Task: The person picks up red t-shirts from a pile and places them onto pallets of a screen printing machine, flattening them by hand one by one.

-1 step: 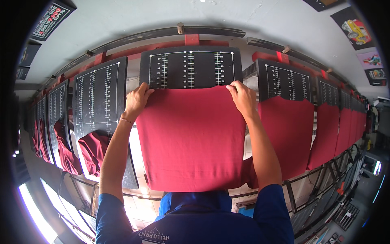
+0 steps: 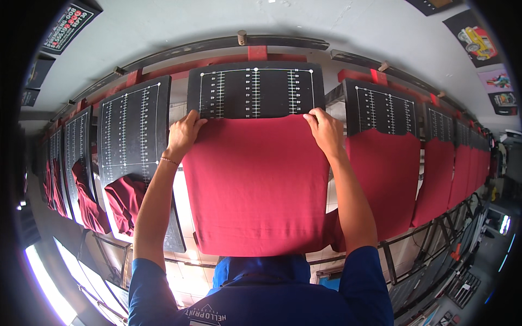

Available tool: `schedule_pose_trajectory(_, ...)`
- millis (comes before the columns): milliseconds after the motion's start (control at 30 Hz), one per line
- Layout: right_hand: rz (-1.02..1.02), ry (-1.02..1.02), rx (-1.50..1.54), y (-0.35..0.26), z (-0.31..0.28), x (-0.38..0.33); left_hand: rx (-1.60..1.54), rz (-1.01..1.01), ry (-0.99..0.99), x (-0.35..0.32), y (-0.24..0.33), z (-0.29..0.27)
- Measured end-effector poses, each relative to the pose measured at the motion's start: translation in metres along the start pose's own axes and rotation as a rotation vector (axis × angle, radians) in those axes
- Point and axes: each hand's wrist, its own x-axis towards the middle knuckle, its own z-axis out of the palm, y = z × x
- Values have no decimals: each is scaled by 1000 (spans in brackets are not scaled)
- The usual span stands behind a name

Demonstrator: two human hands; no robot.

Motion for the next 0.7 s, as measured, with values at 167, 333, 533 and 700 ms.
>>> schedule_pose_trajectory(167,62,-77,-41,-3,-2,2,44,-78,-105,1,3,-1)
schedule_pose_trajectory(333,-121,-68,4,-55,-11,-4,-12,47,-27,-20,57,0)
schedule_pose_trajectory(533,360,-24,-457,4,-20,-14,331,-252,48,-28,20,12)
schedule_pose_trajectory(700,582,-72,557,5,-39,-136,-671,-563,67,-142,28,8)
